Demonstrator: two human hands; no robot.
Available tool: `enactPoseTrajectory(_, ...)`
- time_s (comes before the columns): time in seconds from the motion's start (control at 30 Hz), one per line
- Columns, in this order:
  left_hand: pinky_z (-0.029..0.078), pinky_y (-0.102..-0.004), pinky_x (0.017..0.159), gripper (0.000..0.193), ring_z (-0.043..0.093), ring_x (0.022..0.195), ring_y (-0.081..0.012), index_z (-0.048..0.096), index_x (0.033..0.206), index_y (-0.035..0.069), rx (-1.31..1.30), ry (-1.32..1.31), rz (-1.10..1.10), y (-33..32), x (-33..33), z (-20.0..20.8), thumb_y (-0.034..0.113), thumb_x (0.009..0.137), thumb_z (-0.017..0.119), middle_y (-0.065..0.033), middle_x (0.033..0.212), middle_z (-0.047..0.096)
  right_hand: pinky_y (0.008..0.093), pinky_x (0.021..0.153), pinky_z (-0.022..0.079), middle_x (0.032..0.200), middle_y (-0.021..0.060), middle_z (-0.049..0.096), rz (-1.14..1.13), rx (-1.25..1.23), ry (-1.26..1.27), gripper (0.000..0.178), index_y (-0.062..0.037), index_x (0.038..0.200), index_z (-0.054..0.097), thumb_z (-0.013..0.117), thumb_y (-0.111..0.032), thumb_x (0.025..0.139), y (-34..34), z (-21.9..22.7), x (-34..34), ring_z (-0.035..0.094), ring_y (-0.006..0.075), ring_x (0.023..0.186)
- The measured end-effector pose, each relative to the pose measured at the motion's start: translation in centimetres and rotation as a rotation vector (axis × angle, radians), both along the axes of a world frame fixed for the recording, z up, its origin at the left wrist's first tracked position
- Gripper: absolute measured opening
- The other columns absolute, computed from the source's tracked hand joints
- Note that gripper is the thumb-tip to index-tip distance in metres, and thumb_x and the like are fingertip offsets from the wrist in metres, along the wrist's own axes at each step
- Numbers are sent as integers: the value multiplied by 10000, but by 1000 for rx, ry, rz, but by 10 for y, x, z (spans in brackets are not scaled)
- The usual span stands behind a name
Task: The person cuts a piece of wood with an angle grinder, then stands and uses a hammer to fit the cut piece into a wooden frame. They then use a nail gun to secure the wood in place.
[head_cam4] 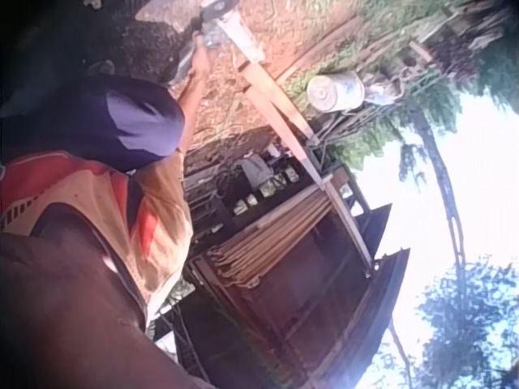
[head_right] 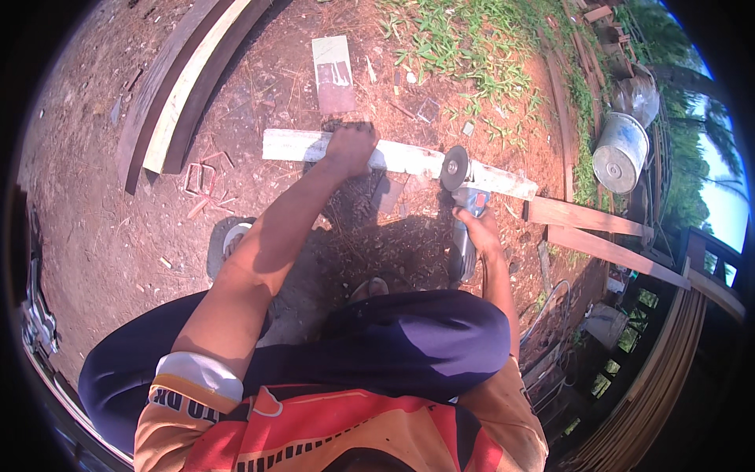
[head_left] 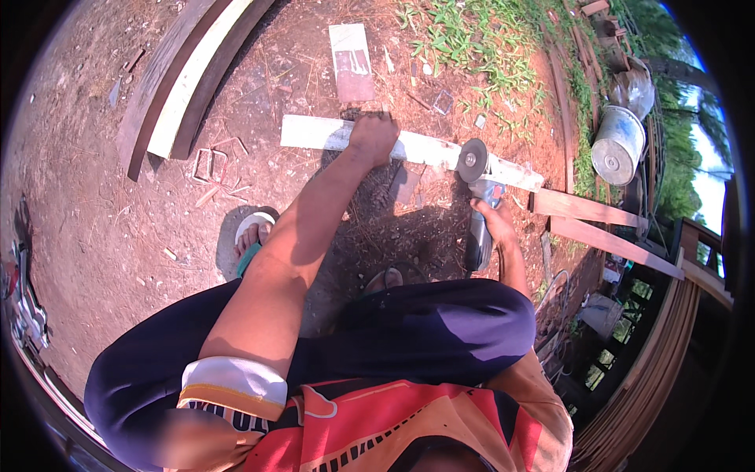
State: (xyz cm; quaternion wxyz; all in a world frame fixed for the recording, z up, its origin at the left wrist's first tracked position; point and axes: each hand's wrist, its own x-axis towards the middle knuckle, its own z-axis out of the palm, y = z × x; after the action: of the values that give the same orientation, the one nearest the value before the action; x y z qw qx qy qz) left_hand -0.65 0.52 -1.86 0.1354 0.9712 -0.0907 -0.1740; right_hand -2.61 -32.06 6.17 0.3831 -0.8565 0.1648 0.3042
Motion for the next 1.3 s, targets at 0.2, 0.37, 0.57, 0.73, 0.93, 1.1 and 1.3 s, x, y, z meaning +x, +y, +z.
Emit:
enactPoseTrajectory(0.2, 577, -420, 868, 546, 686, 1051, -288, 595, 1252, 31, 1, -23, -1, 1, 0, -1, 181, 755, 764, -143, 1192, 645, 359, 928, 496, 1073, 144, 722, 85, -96, -48, 528, 2, 1184, 671, 752, -350, 799, 1, -1, -3, 677, 246, 1006)
enactPoseTrajectory(0.37, 562, -412, 881, 684, 675, 1063, -280, 537, 1327, 26, 41, 50, -44, 0, 2, 1, 279, 747, 798, -149, 1220, 626, 367, 913, 503, 1086, 145, 713, 82, -125, -11, 540, -8, 1180, 665, 764, -363, 785, -12, -15, -2, 675, 250, 1000)
enactPoseTrajectory(0.57, 556, -413, 874, 753, 673, 1068, -283, 504, 1372, 35, 38, 31, -45, 1, -1, -2, 307, 745, 819, -147, 1231, 617, 360, 865, 507, 1084, 98, 704, -6, 20, -25, 506, -28, 1197, 650, 777, -301, 791, -5, -10, 1, 658, 211, 962)
enactPoseTrajectory(0.73, 555, -407, 900, 562, 669, 1084, -281, 577, 1265, 44, -2, -5, -8, 2, -3, -1, 188, 753, 756, -140, 1196, 642, 350, 875, 501, 1099, 90, 701, 12, -15, -31, 509, -13, 1201, 647, 776, -297, 798, 10, 9, 8, 650, 190, 970)
enactPoseTrajectory(0.93, 503, -455, 963, 622, 617, 1158, -277, 530, 1296, 26, -26, -16, 0, 0, -3, -4, 220, 756, 768, -136, 1218, 632, 356, 927, 492, 1080, 121, 710, 9, 2, -42, 550, 15, 1191, 631, 781, -333, 792, -9, -8, -6, 659, 231, 1004)
enactPoseTrajectory(1.1, 375, -508, 1087, 782, 499, 1277, -312, 430, 1379, 44, 60, -273, -48, -1, -26, -1, 358, 764, 796, -140, 1286, 576, 319, 677, 541, 943, 77, 685, -254, 327, -46, 392, -23, 1152, 632, 746, -227, 838, -19, 16, -44, 668, 152, 792)
enactPoseTrajectory(1.3, 490, -499, 939, 707, 620, 1112, -360, 488, 1304, 9, 99, -190, -148, 7, 2, -10, 349, 770, 804, -192, 1182, 629, 320, 632, 541, 907, 68, 674, -291, 290, -73, 380, -18, 1146, 632, 740, -220, 842, -39, 44, -83, 654, 155, 733)
